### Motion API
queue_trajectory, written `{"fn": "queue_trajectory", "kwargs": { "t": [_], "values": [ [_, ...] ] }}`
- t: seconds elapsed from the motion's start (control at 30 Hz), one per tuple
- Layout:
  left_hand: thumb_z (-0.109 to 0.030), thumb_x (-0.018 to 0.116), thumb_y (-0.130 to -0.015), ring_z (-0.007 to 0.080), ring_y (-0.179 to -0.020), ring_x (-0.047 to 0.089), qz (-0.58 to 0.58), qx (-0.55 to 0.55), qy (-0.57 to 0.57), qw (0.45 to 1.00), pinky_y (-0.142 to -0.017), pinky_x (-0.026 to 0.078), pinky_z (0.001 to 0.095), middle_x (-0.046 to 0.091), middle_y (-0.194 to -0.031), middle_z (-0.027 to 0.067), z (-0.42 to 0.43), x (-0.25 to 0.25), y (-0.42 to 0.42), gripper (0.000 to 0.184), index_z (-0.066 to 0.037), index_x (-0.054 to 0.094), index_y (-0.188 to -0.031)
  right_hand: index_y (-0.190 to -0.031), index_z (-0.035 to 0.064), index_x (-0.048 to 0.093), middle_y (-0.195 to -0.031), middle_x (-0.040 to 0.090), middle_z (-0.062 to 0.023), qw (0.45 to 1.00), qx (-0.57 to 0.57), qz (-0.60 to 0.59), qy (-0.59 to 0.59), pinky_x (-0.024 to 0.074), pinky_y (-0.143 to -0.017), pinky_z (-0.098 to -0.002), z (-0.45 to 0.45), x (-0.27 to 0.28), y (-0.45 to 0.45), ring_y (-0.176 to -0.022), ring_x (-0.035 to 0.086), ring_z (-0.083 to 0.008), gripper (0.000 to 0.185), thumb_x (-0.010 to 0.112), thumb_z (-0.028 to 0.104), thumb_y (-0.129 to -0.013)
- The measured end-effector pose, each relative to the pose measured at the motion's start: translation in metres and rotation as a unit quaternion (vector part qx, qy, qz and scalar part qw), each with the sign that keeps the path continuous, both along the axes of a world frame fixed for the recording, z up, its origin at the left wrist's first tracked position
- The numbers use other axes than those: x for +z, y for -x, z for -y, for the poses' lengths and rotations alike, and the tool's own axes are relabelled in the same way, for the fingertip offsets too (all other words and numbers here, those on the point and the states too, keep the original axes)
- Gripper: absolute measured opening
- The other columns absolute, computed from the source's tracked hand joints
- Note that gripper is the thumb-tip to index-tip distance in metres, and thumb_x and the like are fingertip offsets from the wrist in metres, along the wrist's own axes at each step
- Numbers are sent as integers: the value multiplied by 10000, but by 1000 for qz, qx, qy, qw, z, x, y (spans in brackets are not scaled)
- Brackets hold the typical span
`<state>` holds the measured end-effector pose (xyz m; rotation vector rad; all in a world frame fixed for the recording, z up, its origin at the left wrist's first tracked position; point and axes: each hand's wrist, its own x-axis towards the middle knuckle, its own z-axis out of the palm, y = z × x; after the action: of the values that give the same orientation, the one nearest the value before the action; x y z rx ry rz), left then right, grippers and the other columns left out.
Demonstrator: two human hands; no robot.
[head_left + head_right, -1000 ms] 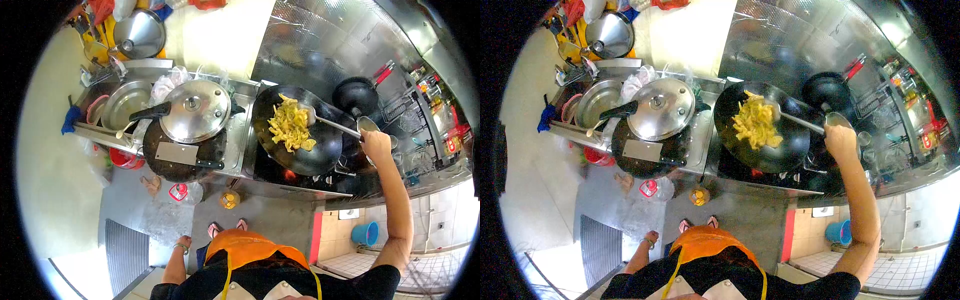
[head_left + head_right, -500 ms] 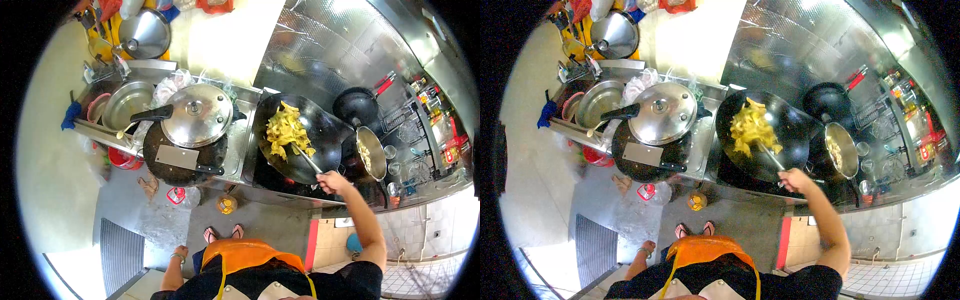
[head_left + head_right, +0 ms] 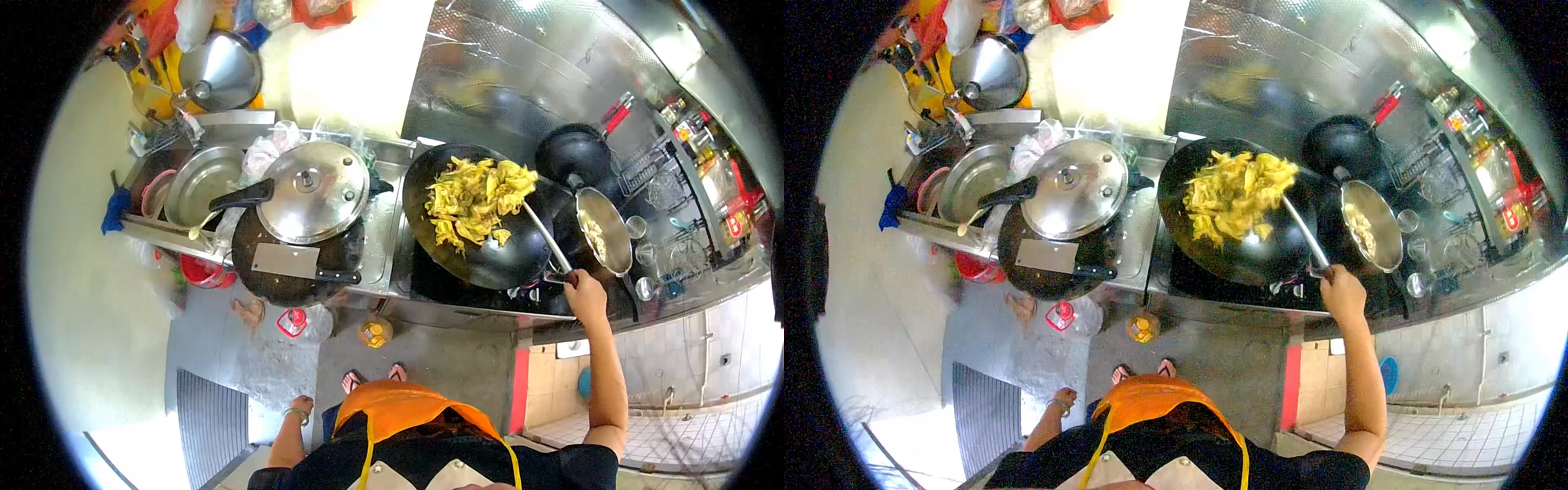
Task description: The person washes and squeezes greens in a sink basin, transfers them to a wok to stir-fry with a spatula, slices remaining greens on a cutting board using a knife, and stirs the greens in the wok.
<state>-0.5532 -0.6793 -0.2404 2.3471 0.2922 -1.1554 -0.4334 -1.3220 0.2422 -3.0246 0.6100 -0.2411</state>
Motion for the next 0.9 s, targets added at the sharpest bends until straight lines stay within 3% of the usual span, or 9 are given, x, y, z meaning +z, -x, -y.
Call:
{"fn": "queue_trajectory", "kwargs": {
  "t": [0.17,0.27,0.33,0.43,0.53,0.63,0.73,0.8,0.9],
  "values": [
    [-304,549,-803,310,-1047,602,39,17,36,998,-922,462,387,649,-1083,162,23,7,-22,320,-103,683,-1013,-1087,39,580,-1032,618,-186,985,131,116,0,492,-809,-401,-20,-42,1,-932,606,-358,323,593,9,-766],
    [-299,531,-813,317,-1011,617,44,70,75,994,-898,474,403,659,-1043,168,23,0,-31,302,-85,686,-959,-1070,47,615,-1017,618,-109,928,62,236,-280,489,-794,-312,-30,-55,4,-926,614,-223,299,674,18,-778],
    [-294,534,-812,320,-989,624,65,3,5,998,-882,480,407,663,-1019,174,23,4,-35,299,-86,689,-959,-1034,53,627,-998,624,-79,883,53,350,-309,485,-800,-282,-40,-60,-7,-913,605,-183,247,672,25,-792],
    [-296,544,-806,324,-982,626,12,-46,-10,999,-873,483,409,664,-1003,180,18,22,-34,303,-96,691,-979,-812,47,583,-836,609,-55,788,108,518,-315,428,-914,-341,-60,-66,-45,-868,572,-158,53,628,43,-840],
    [-304,561,-791,321,-987,625,-2,2,7,1000,-876,482,406,666,-1000,181,3,15,-26,316,-111,693,-1004,-655,44,487,-741,551,-60,553,136,604,-558,425,-842,-332,-62,-72,-77,-711,492,-161,216,606,61,-835],
    [-299,581,-772,308,-979,630,28,48,40,998,-877,483,401,674,-989,170,-29,-10,-21,318,-118,694,-1009,-618,43,466,-696,535,-58,563,254,604,-503,428,-763,-322,-96,-49,-56,-664,465,-158,245,588,51,-830],
    [-295,577,-772,304,-968,634,1,71,44,997,-875,485,396,675,-989,167,-31,-10,-20,319,-116,693,-1010,-628,25,415,-606,454,-72,643,232,591,-429,391,-618,-355,-118,-84,-59,-582,411,-187,226,550,79,-801],
    [-297,567,-779,301,-970,634,-11,24,44,999,-875,486,389,674,-991,165,-22,0,-20,319,-115,693,-1008,-618,28,392,-618,442,-68,629,244,568,-471,392,-630,-345,-114,-82,-57,-591,411,-184,248,548,64,-807],
    [-311,550,-800,303,-989,628,109,-190,66,973,-883,485,384,673,-999,158,-45,-28,-21,319,-111,690,-1005,-581,26,357,-636,470,-77,723,192,514,-420,388,-607,-325,-105,-67,-8,-572,410,-175,323,545,106,-831]
  ]
}}
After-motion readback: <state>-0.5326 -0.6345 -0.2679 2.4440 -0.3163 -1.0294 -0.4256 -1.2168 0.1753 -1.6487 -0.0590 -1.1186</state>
